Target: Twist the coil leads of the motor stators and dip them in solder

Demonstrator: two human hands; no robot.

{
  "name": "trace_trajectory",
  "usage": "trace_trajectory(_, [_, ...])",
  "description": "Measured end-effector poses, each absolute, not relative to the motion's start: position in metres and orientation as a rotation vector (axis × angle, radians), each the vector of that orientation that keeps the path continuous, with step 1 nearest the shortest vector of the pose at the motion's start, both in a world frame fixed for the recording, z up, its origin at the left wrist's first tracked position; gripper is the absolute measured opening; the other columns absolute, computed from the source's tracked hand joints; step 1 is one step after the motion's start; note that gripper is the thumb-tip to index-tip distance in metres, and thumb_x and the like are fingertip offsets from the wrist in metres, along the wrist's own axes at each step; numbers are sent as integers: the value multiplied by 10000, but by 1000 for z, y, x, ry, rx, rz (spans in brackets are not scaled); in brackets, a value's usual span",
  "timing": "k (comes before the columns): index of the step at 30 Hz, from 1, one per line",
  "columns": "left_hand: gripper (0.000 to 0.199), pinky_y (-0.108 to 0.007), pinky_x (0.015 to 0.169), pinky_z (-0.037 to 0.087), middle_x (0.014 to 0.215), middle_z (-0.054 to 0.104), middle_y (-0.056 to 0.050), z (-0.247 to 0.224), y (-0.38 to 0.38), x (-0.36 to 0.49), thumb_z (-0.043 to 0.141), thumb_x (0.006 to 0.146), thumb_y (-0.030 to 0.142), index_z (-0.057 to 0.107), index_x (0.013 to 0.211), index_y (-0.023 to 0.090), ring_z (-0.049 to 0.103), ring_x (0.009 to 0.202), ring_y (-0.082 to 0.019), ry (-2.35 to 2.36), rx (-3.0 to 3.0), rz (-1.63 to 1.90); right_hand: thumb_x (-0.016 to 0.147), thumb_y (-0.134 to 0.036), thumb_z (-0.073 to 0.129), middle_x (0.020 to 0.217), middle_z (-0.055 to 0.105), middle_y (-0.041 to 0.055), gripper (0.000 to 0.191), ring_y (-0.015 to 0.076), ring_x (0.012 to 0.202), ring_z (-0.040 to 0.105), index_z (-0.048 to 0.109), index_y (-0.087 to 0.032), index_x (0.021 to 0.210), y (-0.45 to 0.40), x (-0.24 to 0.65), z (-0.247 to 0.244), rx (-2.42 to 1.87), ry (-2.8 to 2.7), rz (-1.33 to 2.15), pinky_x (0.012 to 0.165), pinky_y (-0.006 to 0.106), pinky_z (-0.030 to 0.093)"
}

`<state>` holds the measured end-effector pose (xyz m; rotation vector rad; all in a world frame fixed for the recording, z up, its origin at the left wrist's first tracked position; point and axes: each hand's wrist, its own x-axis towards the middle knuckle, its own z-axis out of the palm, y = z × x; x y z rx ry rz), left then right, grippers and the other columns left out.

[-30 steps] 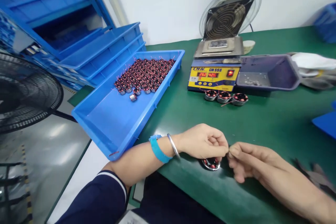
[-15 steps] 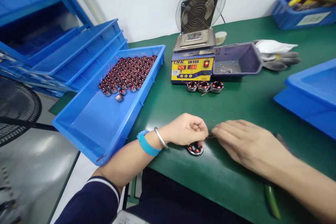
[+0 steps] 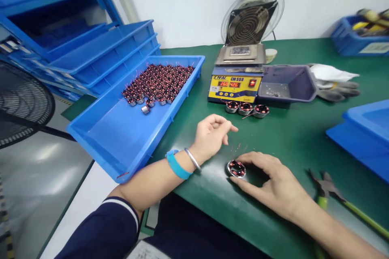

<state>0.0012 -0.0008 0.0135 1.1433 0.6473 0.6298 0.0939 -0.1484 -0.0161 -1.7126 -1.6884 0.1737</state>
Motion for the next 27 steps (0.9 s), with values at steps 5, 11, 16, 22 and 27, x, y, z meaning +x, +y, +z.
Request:
trace_trajectory(5, [308, -164, 399, 246, 498, 530, 72, 20, 15, -2, 736, 782, 303, 496, 664, 151, 376, 365, -13, 744, 1110, 614, 851, -349, 649, 956, 748, 80, 197, 258, 845, 723, 659, -230, 1007, -152, 100, -12, -1695, -1593, 288, 804, 435, 591])
trace_trajectory(11, [500, -179, 422, 251, 527, 528, 64, 20, 6, -8, 883, 562, 466, 576, 759, 124, 371, 407, -21, 580, 1232, 209, 690, -459, 761, 899, 761, 46, 285, 264, 773, 730, 727, -283, 912, -152, 103, 3, -1712, -1219, 615, 797, 412, 623])
trace_trajectory(16, [422, -210, 495, 352, 661, 570, 38, 9, 3, -10, 765, 720, 486, 567, 881, 150, 454, 501, -58, 616, 1451, 450, 403, -367, 876, 742, 725, 37, 392, 238, 701, 687, 734, -262, 753, -110, 137, 52, -1732, -781, 637, 703, 352, 603])
trace_trajectory(22, [416, -305, 766, 517, 960, 693, -42, -2, 6, -16, 710, 764, 421, 598, 1087, 182, 657, 859, -202, 424, 2243, 186, 754, -174, 669, 806, 664, 34, 48, 88, 640, 596, 645, -157, 792, -2, 204, 123, -1796, -550, 459, 532, 190, 449])
trace_trajectory(27, [441, -397, 851, 553, 1096, 659, -121, 4, 9, -19, 600, 841, 473, 582, 1121, 132, 659, 1007, -288, 291, 2505, -30, 955, -326, 579, 767, 598, 20, 228, 78, 586, 527, 613, -110, 892, 69, 244, 149, -1934, -442, 473, 508, 205, 421])
